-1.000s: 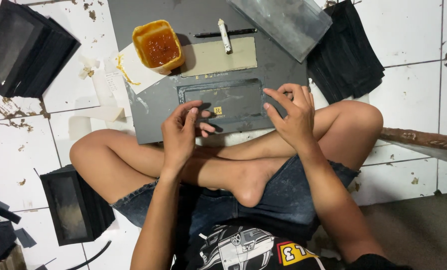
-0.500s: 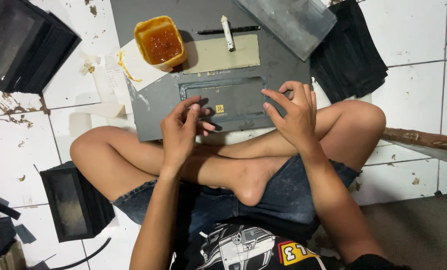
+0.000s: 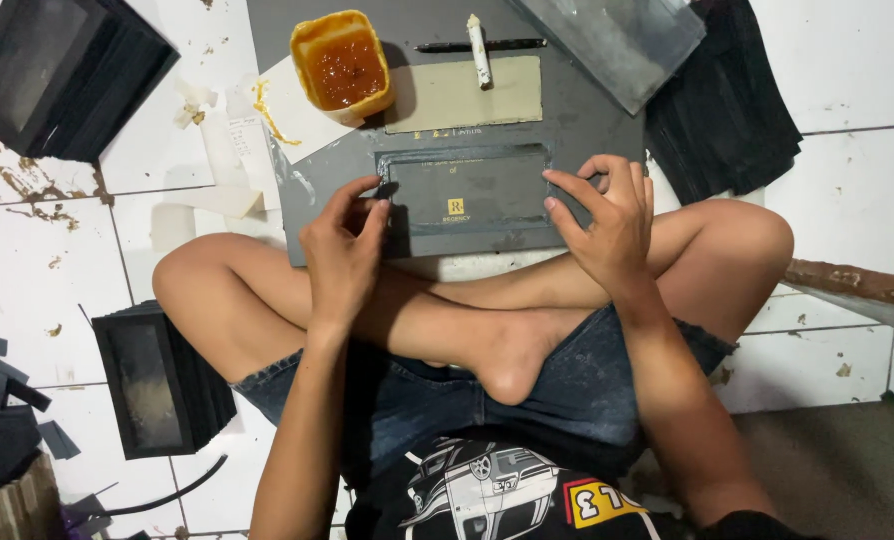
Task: Applying glue to leather components and assembling them
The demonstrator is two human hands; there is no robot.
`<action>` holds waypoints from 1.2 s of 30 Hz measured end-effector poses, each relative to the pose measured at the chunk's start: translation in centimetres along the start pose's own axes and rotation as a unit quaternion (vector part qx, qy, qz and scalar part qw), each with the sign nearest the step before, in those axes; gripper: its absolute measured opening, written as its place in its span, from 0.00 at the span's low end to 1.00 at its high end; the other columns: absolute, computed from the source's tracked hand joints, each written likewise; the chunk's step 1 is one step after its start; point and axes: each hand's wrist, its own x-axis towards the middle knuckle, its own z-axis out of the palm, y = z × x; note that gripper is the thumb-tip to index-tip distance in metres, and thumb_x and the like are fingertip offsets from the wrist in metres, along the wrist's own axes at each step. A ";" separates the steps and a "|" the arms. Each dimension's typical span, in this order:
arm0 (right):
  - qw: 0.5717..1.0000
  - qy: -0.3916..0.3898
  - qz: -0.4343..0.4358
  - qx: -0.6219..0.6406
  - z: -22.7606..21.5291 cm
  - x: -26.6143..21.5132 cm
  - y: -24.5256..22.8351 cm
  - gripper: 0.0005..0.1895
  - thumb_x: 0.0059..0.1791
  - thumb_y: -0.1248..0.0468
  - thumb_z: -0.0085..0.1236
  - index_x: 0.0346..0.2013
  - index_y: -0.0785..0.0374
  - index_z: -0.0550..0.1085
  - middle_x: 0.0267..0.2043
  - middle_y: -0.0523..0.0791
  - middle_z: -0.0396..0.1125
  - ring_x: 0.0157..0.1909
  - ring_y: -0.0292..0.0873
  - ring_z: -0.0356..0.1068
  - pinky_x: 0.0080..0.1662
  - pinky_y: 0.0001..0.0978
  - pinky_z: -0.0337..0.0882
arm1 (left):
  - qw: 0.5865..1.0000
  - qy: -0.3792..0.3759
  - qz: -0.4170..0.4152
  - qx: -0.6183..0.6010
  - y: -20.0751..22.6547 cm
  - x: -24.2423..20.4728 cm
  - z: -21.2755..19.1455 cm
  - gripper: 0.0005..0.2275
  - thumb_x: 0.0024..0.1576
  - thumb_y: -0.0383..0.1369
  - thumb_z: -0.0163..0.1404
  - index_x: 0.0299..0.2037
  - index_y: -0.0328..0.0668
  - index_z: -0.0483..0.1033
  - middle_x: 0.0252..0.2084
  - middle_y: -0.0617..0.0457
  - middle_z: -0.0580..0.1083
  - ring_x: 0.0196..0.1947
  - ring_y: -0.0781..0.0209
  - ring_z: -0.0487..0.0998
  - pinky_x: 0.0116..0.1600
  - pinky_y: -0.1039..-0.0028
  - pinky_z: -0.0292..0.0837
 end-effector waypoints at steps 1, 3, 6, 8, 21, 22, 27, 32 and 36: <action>1.000 -0.001 -0.001 0.001 0.0 0.0 0.0 0.12 0.53 0.56 0.64 0.51 0.45 0.81 0.46 0.43 0.61 0.41 0.47 0.61 0.45 0.41 0.59 | 1.000 0.002 -0.001 0.000 -0.1 0.1 -0.1 0.12 0.59 0.24 0.58 0.52 0.45 0.82 0.33 0.48 0.82 0.31 0.56 0.84 0.39 0.67 0.79; 1.000 -0.005 0.003 0.005 -0.1 0.0 -0.1 0.12 0.53 0.56 0.64 0.51 0.46 0.81 0.46 0.42 0.60 0.42 0.47 0.60 0.46 0.40 0.58 | 0.998 -0.003 0.052 0.021 -0.3 0.2 -0.1 0.12 0.59 0.24 0.59 0.52 0.44 0.81 0.35 0.46 0.82 0.35 0.50 0.84 0.41 0.64 0.80; 1.000 -0.005 0.000 0.006 -0.1 0.0 -0.1 0.12 0.53 0.56 0.64 0.52 0.46 0.81 0.46 0.43 0.60 0.42 0.47 0.60 0.46 0.40 0.59 | 0.995 -0.007 0.094 0.038 -0.5 0.3 -0.4 0.12 0.59 0.23 0.59 0.52 0.41 0.81 0.37 0.44 0.82 0.37 0.47 0.84 0.43 0.62 0.80; 1.000 -0.006 0.001 0.009 -0.1 0.0 0.0 0.12 0.54 0.56 0.64 0.52 0.46 0.81 0.46 0.43 0.60 0.42 0.47 0.60 0.46 0.40 0.58 | 0.992 -0.008 0.113 0.050 -1.2 0.4 -0.5 0.12 0.59 0.23 0.59 0.51 0.41 0.80 0.38 0.44 0.81 0.38 0.45 0.83 0.45 0.61 0.79; 1.000 0.006 -0.014 0.018 0.1 -0.2 -0.4 0.12 0.55 0.57 0.63 0.53 0.52 0.80 0.47 0.43 0.64 0.42 0.47 0.62 0.46 0.39 0.57 | 0.964 -0.031 0.204 0.168 -3.2 1.1 -2.0 0.10 0.59 0.22 0.55 0.46 0.50 0.81 0.38 0.50 0.72 0.41 0.46 0.77 0.49 0.61 0.75; 1.000 0.005 -0.015 0.017 -0.1 -0.1 -0.9 0.12 0.55 0.57 0.63 0.53 0.52 0.80 0.47 0.43 0.64 0.42 0.47 0.62 0.46 0.39 0.57 | 0.964 -0.030 0.204 0.166 -3.3 1.3 -2.1 0.10 0.59 0.22 0.55 0.46 0.50 0.81 0.38 0.50 0.72 0.41 0.46 0.77 0.49 0.61 0.75; 0.994 0.060 0.012 0.085 -0.1 -0.4 -1.2 0.10 0.58 0.64 0.59 0.53 0.62 0.78 0.45 0.47 0.73 0.41 0.50 0.69 0.47 0.40 0.61 | 0.968 -0.015 0.210 0.135 -3.2 3.0 -2.9 0.09 0.61 0.23 0.55 0.48 0.48 0.79 0.39 0.51 0.73 0.42 0.49 0.77 0.50 0.63 0.75; 0.995 0.086 0.017 0.054 0.6 -0.3 -1.4 0.12 0.51 0.71 0.66 0.49 0.65 0.77 0.40 0.49 0.71 0.37 0.53 0.69 0.46 0.42 0.64 | 0.957 -0.014 0.255 0.139 -4.1 4.7 -2.1 0.06 0.60 0.27 0.57 0.46 0.48 0.80 0.36 0.52 0.74 0.40 0.50 0.78 0.47 0.63 0.75; 0.992 0.120 0.011 0.049 0.8 0.8 -2.5 0.16 0.45 0.77 0.69 0.44 0.68 0.72 0.49 0.53 0.68 0.38 0.53 0.67 0.44 0.43 0.68 | 0.950 -0.016 0.272 0.151 -4.1 5.1 -1.6 0.07 0.60 0.29 0.58 0.47 0.50 0.80 0.38 0.53 0.74 0.41 0.53 0.77 0.46 0.65 0.72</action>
